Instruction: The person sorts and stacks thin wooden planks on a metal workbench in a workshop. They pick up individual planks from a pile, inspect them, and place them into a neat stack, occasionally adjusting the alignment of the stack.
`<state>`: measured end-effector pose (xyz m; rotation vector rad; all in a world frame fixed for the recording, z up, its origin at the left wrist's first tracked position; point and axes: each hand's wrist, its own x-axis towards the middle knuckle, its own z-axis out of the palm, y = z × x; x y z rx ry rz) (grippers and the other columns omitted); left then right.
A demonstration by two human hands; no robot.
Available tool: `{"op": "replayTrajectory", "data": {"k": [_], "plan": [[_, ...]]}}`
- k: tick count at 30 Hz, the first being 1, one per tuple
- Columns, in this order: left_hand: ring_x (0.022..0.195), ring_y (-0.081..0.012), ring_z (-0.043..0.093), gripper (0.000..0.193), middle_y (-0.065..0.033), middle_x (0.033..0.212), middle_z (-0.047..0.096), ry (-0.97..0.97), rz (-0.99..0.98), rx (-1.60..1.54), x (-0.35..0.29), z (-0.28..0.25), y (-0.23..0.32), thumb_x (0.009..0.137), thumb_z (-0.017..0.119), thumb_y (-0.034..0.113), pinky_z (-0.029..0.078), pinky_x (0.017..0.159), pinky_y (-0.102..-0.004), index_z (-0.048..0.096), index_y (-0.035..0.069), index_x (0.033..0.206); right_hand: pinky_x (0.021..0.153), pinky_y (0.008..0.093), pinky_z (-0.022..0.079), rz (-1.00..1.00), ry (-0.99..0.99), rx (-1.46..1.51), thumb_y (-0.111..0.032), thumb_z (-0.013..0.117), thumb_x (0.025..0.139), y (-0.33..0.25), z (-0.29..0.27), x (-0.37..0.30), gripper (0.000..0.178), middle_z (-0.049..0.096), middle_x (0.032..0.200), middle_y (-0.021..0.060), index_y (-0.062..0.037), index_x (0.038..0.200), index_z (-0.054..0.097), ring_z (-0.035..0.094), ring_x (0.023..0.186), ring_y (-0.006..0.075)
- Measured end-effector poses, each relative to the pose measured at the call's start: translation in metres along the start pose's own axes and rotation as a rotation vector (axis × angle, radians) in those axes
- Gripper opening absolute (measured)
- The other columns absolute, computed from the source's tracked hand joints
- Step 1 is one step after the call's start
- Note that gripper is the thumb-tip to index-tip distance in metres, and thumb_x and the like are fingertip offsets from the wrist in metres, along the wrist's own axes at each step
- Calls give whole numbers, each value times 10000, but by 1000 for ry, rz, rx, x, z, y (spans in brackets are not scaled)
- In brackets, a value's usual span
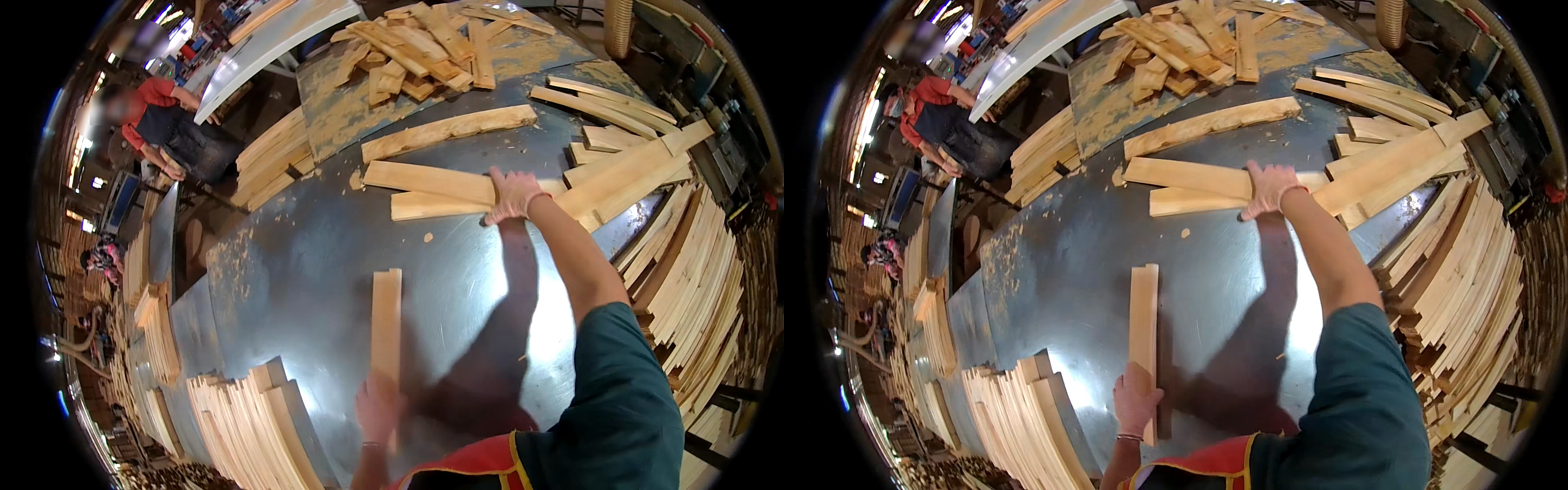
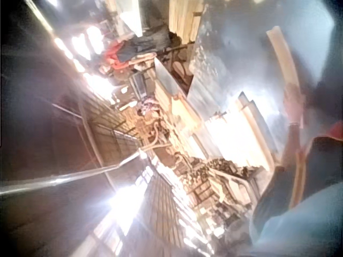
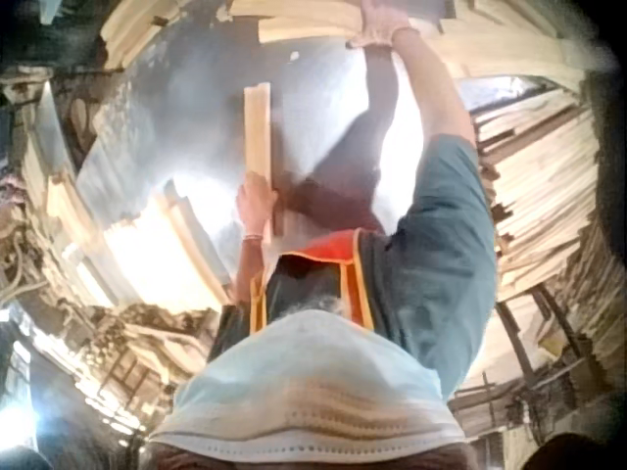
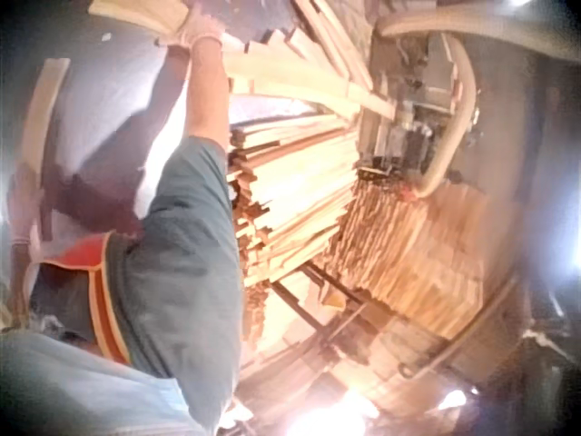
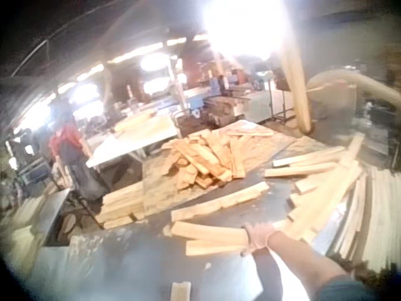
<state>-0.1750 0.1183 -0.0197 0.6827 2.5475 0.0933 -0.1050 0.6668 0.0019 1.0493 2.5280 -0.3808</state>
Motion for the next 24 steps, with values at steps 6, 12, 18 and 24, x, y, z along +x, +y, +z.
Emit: {"op": "replayTrajectory", "data": {"k": [6, 12, 18, 24], "plan": [[1052, -281, 694, 769, -115, 1230, 670, -237, -97, -1159, 12, -8, -42, 867, 777, 206, 595, 936, -392, 475, 38, 1554, 1068, 406, 521, -186, -182, 439, -422, 872, 749, -88, 55, -117, 1097, 652, 1332, 229, -112, 1646, 322, 668, 1202, 358], [1008, -159, 670, 583, -41, 1173, 684, -481, -73, -1748, -13, -12, -69, 968, 657, 105, 566, 898, -322, 508, -12, 1520, 1140, 388, 469, -237, -468, 1861, -335, 832, 936, -195, 159, -233, 930, 579, 1475, 138, -33, 1647, 314, 539, 1353, 252], [1201, -315, 658, 839, -199, 1389, 632, 16, 57, -394, -41, 3, -60, 911, 749, 288, 530, 1039, -411, 371, 7, 1605, 1079, 470, 495, -574, -633, 614, -596, 672, 907, -303, 252, -315, 934, 670, 1340, 317, 40, 1546, 425, 645, 1251, 451], [1262, -425, 630, 813, -242, 1383, 635, 199, 102, -314, -89, -8, -110, 955, 706, 359, 520, 1063, -510, 343, 106, 1637, 1017, 446, 517, -621, -460, 677, -423, 645, 953, -296, 237, -352, 661, 711, 1268, 239, -41, 1479, 529, 681, 1154, 398]]}}
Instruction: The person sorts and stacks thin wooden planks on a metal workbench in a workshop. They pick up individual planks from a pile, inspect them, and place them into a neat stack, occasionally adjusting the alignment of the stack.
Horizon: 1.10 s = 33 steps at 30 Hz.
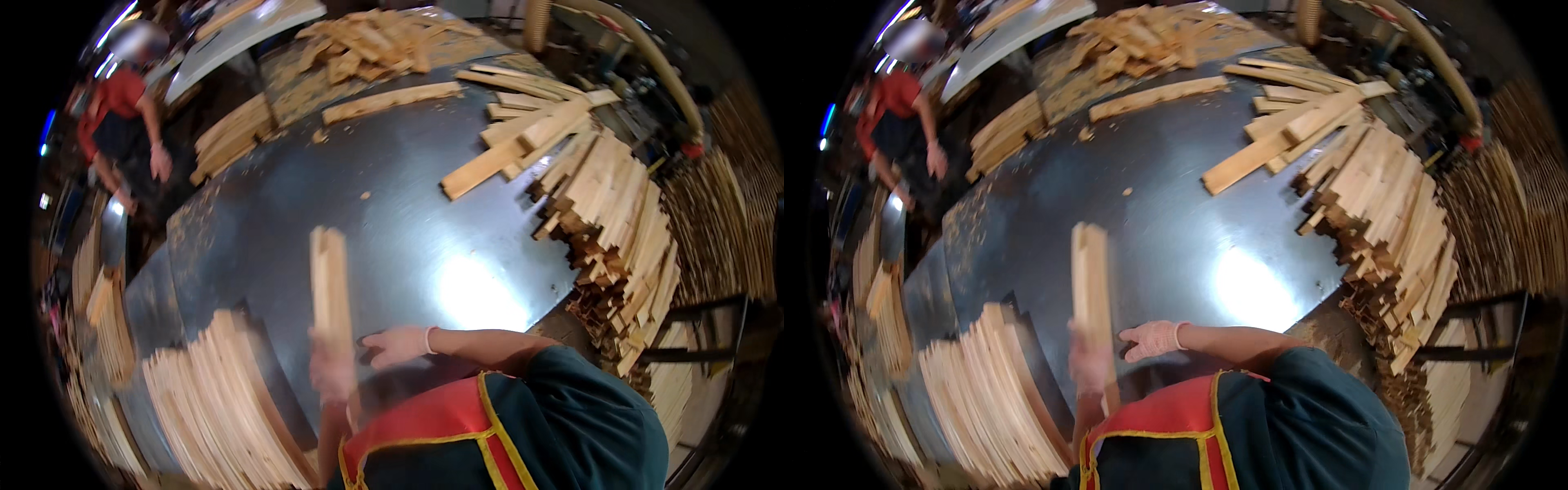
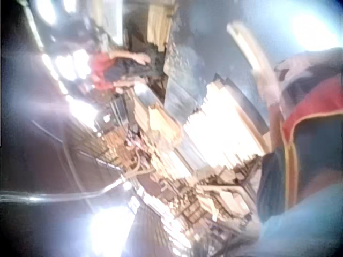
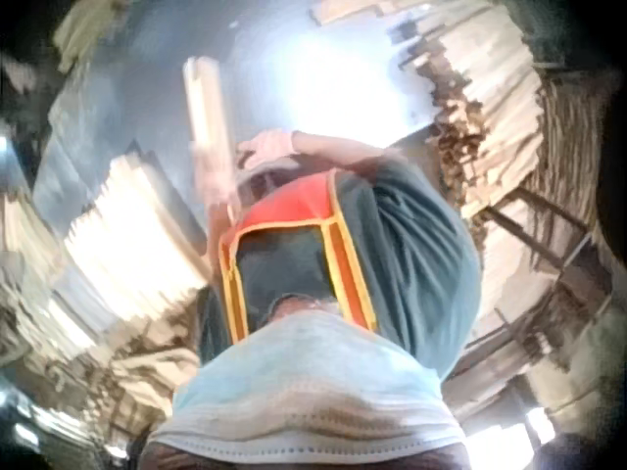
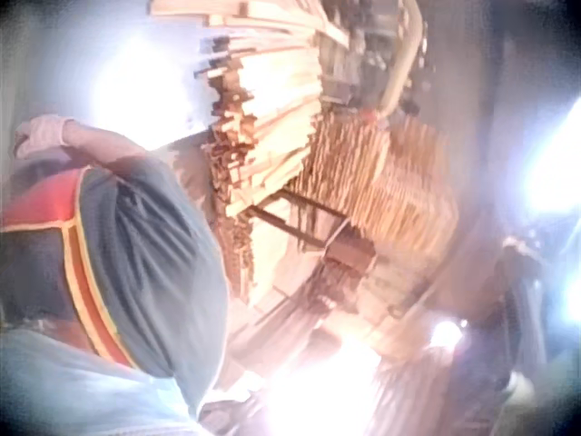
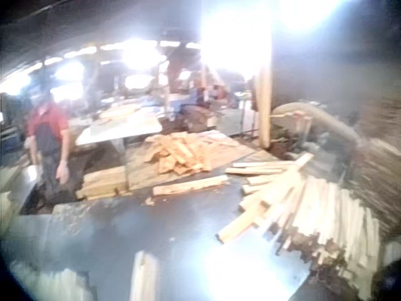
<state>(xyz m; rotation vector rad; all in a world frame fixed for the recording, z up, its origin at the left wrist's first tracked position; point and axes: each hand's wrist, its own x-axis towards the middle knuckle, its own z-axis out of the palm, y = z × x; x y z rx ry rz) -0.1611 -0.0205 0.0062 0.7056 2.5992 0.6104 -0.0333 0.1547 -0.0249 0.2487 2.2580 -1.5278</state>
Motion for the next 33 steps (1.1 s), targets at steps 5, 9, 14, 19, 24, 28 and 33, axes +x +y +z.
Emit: {"op": "replayTrajectory", "data": {"k": [5, 9, 14, 19, 24, 28, 33], "plan": [[1138, -382, 679, 561, -199, 1255, 688, 337, 37, 712, -22, -3, -131, 999, 638, 394, 571, 936, -525, 523, 92, 1458, 989, 363, 517, 158, 394, 231, -454, 661, 961, 53, -55, -71, 720, 704, 1205, 185, -19, 1509, 493, 656, 1078, 293], [1256, -337, 597, 676, -152, 1374, 626, 622, -145, 1011, -63, -38, -214, 945, 655, 456, 520, 987, -569, 520, 126, 1519, 1066, 398, 498, 341, 874, 456, -448, 662, 954, 100, -131, -120, 668, 690, 1283, 242, 33, 1399, 533, 651, 1230, 370], [1382, -351, 537, 769, -180, 1516, 555, 318, -121, 1062, -21, -33, -105, 914, 729, 404, 454, 1119, -515, 476, 97, 1572, 1009, 448, 510, 617, 1630, 678, -417, 733, 926, 155, -237, -153, 774, 682, 1172, 253, 49, 1474, 448, 644, 1144, 392], [1510, -376, 418, 894, -193, 1612, 469, 104, 288, 366, 72, 47, 75, 819, 832, 293, 354, 1240, -495, 434, 65, 1586, 991, 465, 520, 527, 1635, 974, -340, 750, 928, 241, -276, -152, 631, 700, 1202, 214, 9, 1403, 522, 652, 1113, 370], [1404, -359, 545, 779, -200, 1502, 578, -237, 498, 68, 109, 98, 268, 861, 821, 293, 437, 1167, -452, 508, 43, 1529, 1123, 478, 531, -382, 931, 1636, -159, 673, 1034, 239, -242, -169, 602, 614, 1463, 154, 3, 1562, 434, 623, 1335, 308], [1240, -358, 661, 708, -209, 1391, 665, -826, 252, -362, 119, 144, 341, 926, 773, 393, 502, 1087, -420, 555, -4, 1470, 1153, 488, 502, -473, 603, 1648, -234, 727, 1011, 216, -213, -198, 640, 607, 1481, 152, -5, 1547, 463, 605, 1364, 321], [1131, -368, 703, 625, -158, 1294, 717, -962, 557, -9, 97, 156, 385, 935, 725, 357, 547, 992, -430, 582, 43, 1456, 1150, 415, 478, -237, 630, 1472, -284, 808, 947, 222, -181, -202, 676, 630, 1441, 120, -24, 1505, 529, 585, 1360, 285]]}}
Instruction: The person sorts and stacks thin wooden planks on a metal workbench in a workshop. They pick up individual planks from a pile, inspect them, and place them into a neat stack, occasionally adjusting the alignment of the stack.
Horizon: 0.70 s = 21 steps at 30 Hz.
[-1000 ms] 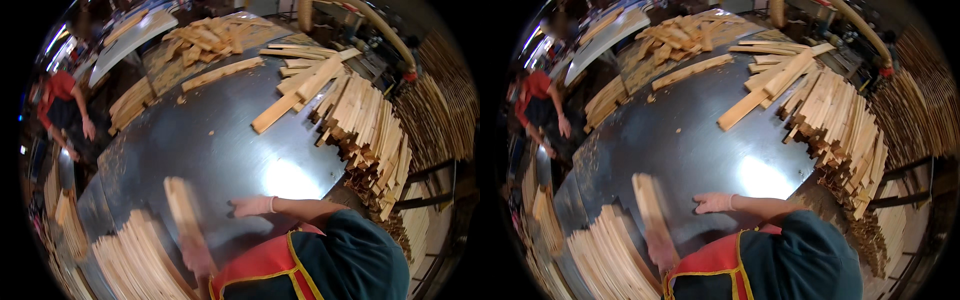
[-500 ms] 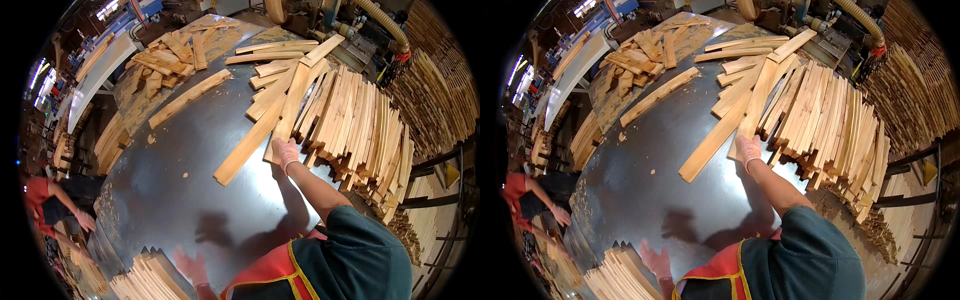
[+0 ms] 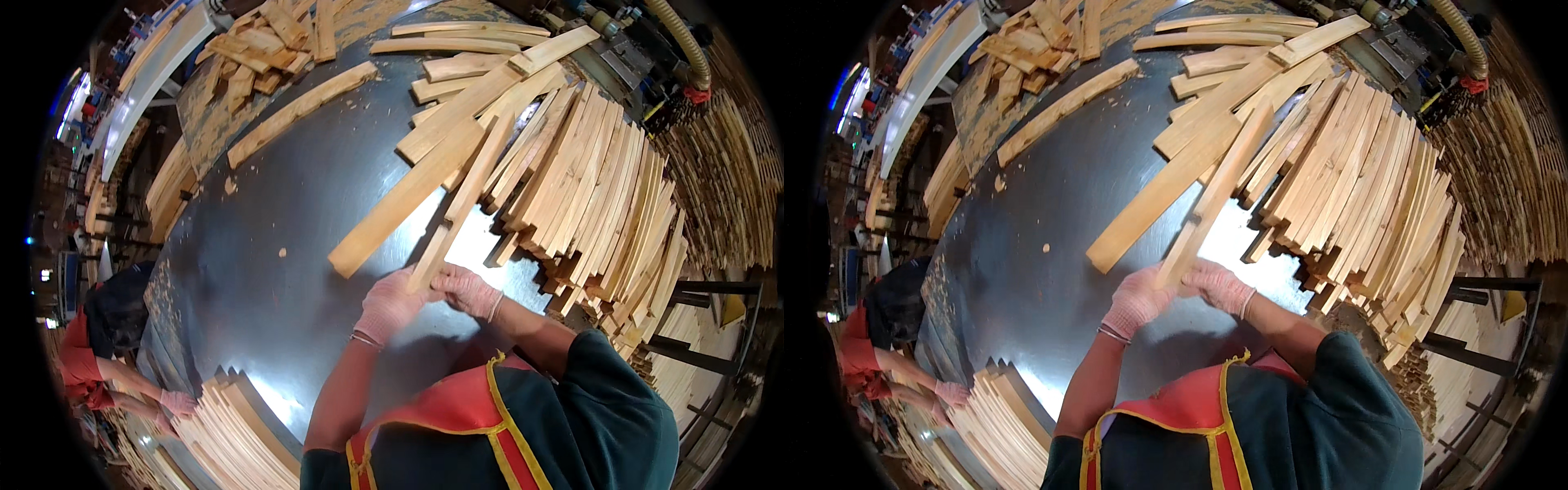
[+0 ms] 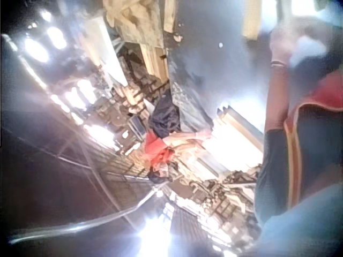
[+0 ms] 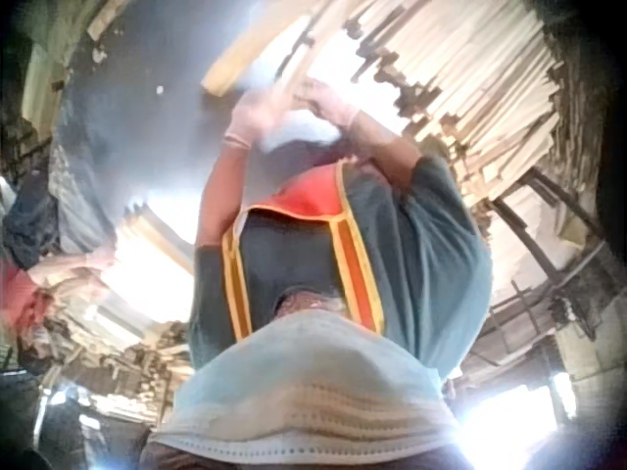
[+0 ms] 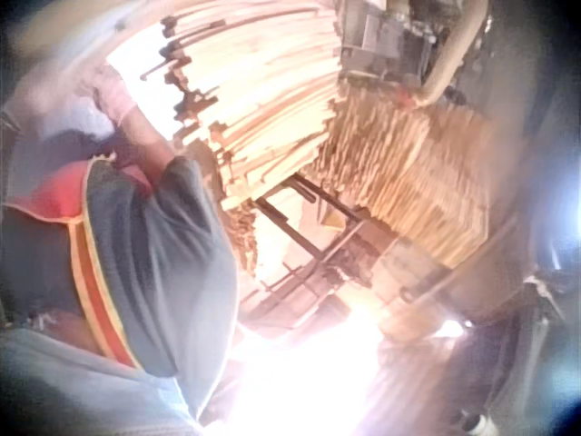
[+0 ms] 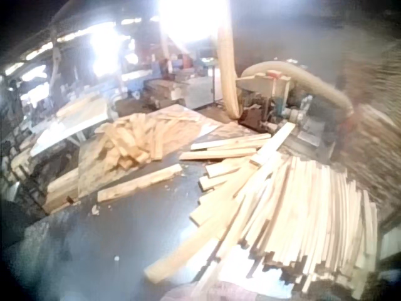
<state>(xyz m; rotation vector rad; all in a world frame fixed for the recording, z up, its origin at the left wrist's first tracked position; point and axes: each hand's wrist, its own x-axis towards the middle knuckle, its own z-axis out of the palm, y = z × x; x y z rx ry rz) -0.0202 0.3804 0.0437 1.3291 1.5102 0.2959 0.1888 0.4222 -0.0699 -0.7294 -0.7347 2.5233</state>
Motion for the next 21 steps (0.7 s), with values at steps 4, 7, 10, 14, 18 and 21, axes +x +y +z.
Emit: {"op": "replayTrajectory", "data": {"k": [4, 7, 10, 14, 18, 21], "plan": [[1055, -399, 704, 547, -162, 1180, 741, 414, -20, 324, -47, 38, -47, 902, 721, 287, 563, 917, -475, 620, 83, 1400, 1118, 438, 521, -93, -9, 318, -220, 733, 985, -38, 30, 5, 505, 679, 1370, 151, 11, 1413, 594, 640, 1290, 302], [979, -361, 717, 558, -143, 1100, 733, 573, 58, 558, -104, 63, -78, 881, 729, 288, 566, 879, -477, 611, 76, 1384, 1060, 457, 549, -25, 132, 382, -268, 717, 1016, -22, 42, 17, 320, 729, 1206, 132, -44, 1234, 651, 673, 1201, 294], [942, -335, 713, 547, -117, 1042, 719, 630, -54, 546, -160, 79, -100, 871, 725, 284, 567, 858, -466, 604, 75, 1362, 965, 405, 561, 42, 193, 133, -252, 691, 1038, 24, 96, 10, 258, 710, 1125, 102, -51, 1189, 638, 674, 1101, 246], [933, -303, 718, 381, -94, 1013, 717, 718, -297, 599, -230, 91, -126, 933, 641, 254, 568, 809, -439, 617, 82, 1272, 959, 347, 516, 253, 63, -112, -220, 695, 1027, 110, 200, -8, 500, 618, 1217, 66, -15, 1436, 491, 609, 1076, 179], [952, -257, 717, 280, -101, 1034, 724, 840, -1141, 745, -334, 121, -200, 998, 593, 276, 566, 825, -439, 672, 66, 1165, 961, 336, 509, 329, -178, -409, -184, 703, 1007, 157, 243, -21, 579, 595, 1178, 61, 1, 1488, 438, 574, 1037, 161], [1006, -308, 713, 360, -148, 1101, 730, 1220, -1171, 564, -467, 133, -273, 1028, 569, 306, 569, 867, -454, 666, 27, 1233, 889, 306, 506, 416, -204, -487, -198, 696, 998, 152, 228, -24, 449, 611, 1123, 79, -14, 1355, 493, 592, 1044, 172]]}}
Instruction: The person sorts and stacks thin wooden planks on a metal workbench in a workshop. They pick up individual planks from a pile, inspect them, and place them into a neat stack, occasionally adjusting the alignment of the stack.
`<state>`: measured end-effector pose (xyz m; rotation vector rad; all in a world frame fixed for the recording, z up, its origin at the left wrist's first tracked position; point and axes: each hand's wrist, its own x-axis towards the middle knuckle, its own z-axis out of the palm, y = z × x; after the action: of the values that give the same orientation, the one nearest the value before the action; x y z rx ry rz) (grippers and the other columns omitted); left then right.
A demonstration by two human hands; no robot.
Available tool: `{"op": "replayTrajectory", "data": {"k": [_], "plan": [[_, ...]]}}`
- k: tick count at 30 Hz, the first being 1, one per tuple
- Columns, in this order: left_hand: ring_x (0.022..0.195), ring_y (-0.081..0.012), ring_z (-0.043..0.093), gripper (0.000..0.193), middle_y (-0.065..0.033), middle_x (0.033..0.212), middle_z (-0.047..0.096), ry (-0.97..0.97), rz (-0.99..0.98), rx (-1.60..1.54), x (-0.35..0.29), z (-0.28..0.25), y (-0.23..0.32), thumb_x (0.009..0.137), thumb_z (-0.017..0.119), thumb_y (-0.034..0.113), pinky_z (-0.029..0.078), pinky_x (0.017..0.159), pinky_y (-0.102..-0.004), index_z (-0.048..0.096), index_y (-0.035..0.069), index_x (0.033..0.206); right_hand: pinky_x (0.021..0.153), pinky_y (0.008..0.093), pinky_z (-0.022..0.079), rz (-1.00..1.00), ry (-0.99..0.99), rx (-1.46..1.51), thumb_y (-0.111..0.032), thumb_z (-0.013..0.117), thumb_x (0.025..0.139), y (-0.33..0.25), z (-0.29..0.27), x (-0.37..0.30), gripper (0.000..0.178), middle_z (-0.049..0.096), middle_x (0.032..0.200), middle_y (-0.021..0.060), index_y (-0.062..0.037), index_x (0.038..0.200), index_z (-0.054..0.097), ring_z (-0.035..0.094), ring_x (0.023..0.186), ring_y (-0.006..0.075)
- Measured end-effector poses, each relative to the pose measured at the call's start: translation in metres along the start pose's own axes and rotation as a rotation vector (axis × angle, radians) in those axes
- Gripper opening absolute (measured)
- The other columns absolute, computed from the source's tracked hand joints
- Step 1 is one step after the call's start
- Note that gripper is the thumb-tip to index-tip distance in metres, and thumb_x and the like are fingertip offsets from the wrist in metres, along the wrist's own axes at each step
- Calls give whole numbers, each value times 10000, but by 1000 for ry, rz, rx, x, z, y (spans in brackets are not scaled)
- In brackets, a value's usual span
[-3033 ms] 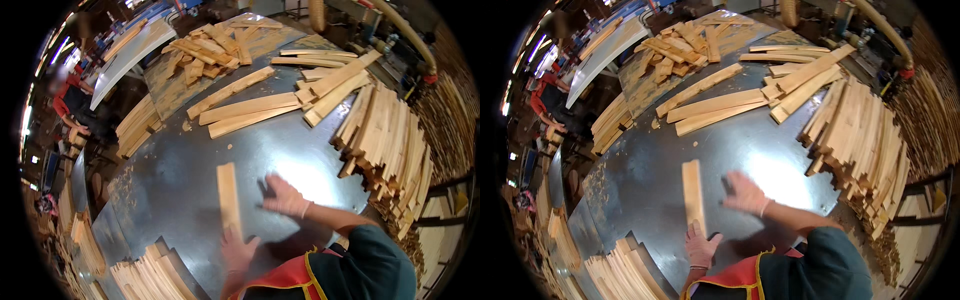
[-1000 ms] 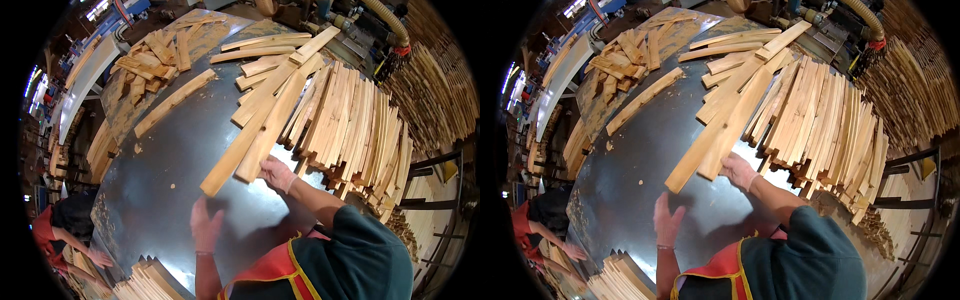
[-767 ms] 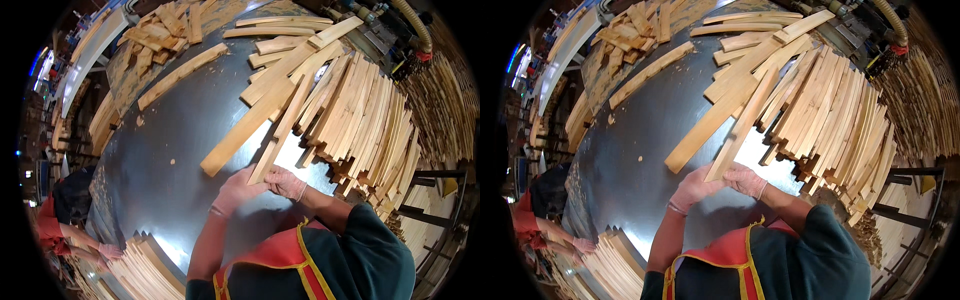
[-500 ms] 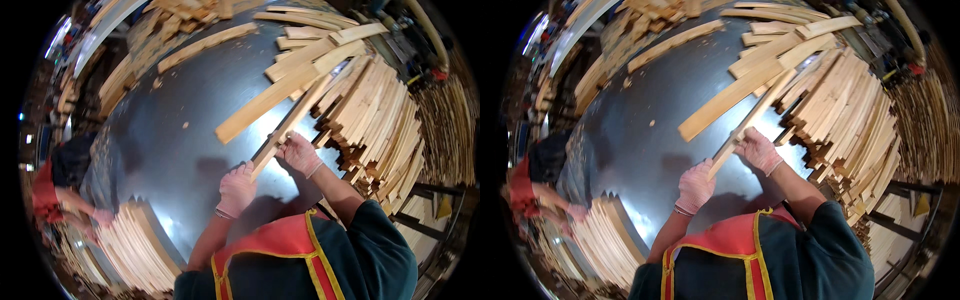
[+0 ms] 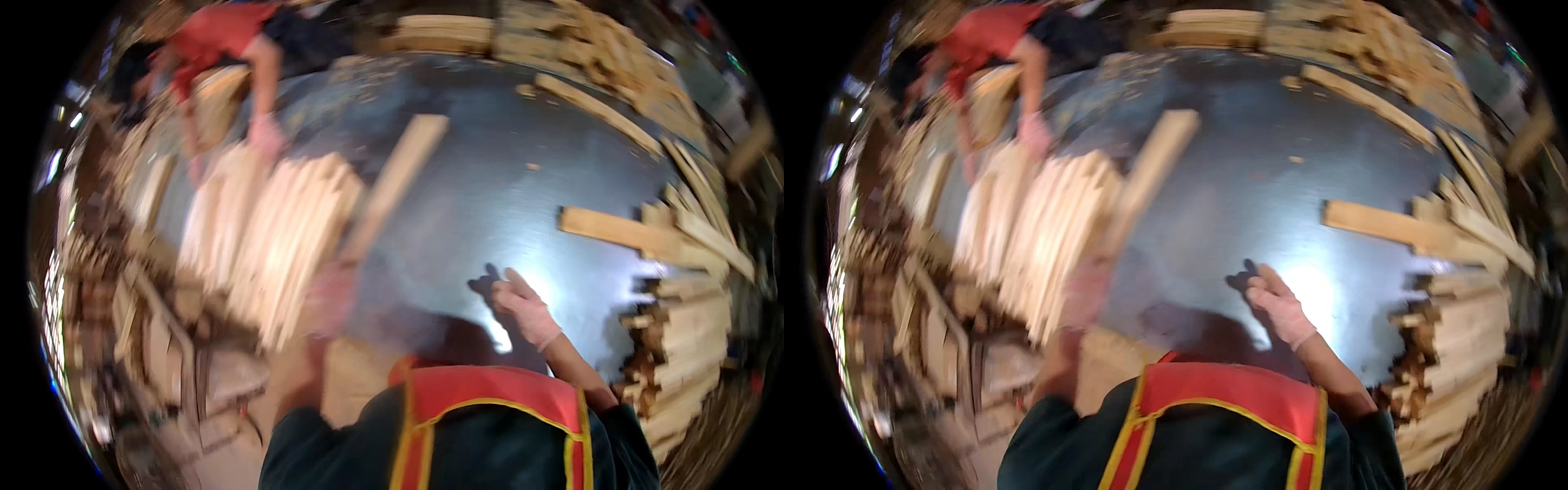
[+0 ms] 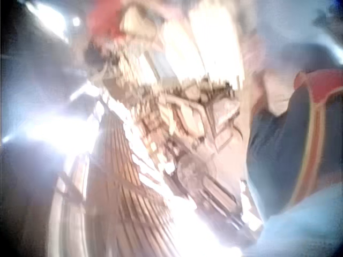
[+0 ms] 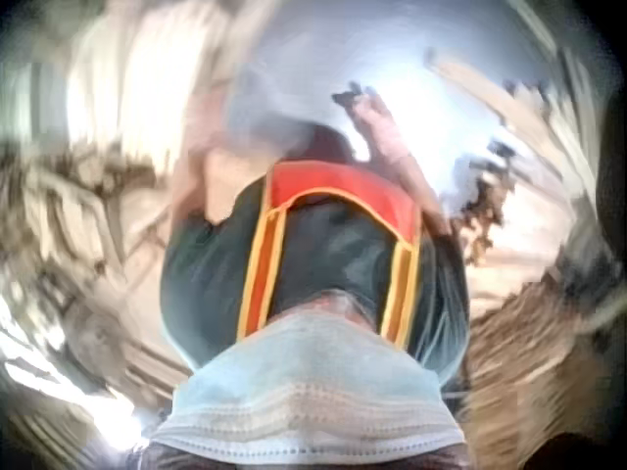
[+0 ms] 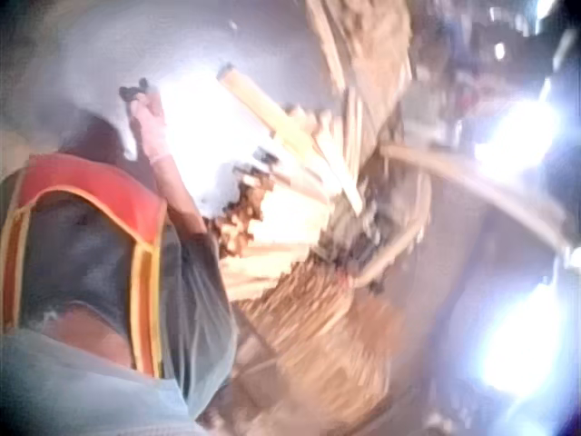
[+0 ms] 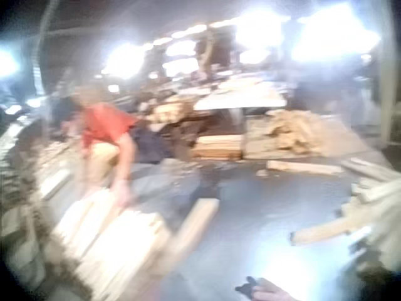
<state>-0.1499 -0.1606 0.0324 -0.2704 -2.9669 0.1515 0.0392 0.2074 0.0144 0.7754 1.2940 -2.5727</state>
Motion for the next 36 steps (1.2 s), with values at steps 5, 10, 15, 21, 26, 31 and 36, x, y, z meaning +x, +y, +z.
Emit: {"op": "replayTrajectory", "data": {"k": [5, 10, 15, 21, 26, 31, 36], "plan": [[1094, -392, 706, 494, -227, 1213, 739, -81, -110, -465, 36, -11, -146, 1077, 530, 357, 573, 936, -480, 655, -37, 1347, 877, 279, 509, 29, 72, -407, -307, 686, 981, 10, -37, 2, 679, 633, 1003, 28, 12, 1543, 476, 579, 942, 126], [1314, -410, 606, 626, -226, 1472, 616, -506, -286, 22, 76, -4, -143, 1003, 605, 391, 483, 1117, -441, 553, -2, 1487, 924, 337, 516, 57, 238, -20, -266, 736, 977, 13, -79, -2, 773, 671, 1089, 47, 28, 1609, 400, 605, 1010, 190], [1431, -361, 520, 783, -173, 1594, 513, 207, 343, 454, 62, 61, -93, 913, 737, 336, 421, 1213, -377, 457, 82, 1599, 1057, 411, 501, -278, 730, -1122, -245, 738, 914, -61, -169, 7, 744, 618, 1387, 187, -71, 1582, 461, 609, 1247, 362], [1458, -358, 469, 883, -165, 1567, 517, -51, 733, -210, 30, 24, 211, 852, 777, 423, 352, 1235, -486, 456, 74, 1597, 1104, 541, 389, -297, 740, -2076, -296, 772, 828, -179, -289, 32, 655, 650, 1345, 134, -166, 1434, 560, 549, 1351, 325], [1427, -371, 477, 939, -164, 1489, 557, -126, 936, -328, 9, -14, 368, 754, 857, 438, 342, 1224, -521, 486, 121, 1556, 1059, 528, 432, -366, 148, -1930, -300, 820, 770, -197, -232, 54, 668, 668, 1263, 96, -169, 1383, 591, 610, 1248, 326], [1435, -355, 463, 984, -149, 1485, 548, -352, 943, -202, 10, 19, 403, 733, 862, 515, 334, 1221, -522, 474, 134, 1553, 1039, 516, 449, -500, 489, -1927, -224, 810, 706, -258, -303, 80, 658, 640, 1192, 136, -144, 1322, 593, 592, 1207, 358], [1310, -321, 563, 908, -108, 1351, 623, -599, 728, -209, 13, 9, 363, 832, 827, 503, 419, 1136, -459, 465, 123, 1573, 1071, 512, 475, 120, 473, -1975, -460, 780, 809, -300, -328, 79, 753, 705, 1316, 132, -204, 1474, 535, 654, 1256, 358]]}}
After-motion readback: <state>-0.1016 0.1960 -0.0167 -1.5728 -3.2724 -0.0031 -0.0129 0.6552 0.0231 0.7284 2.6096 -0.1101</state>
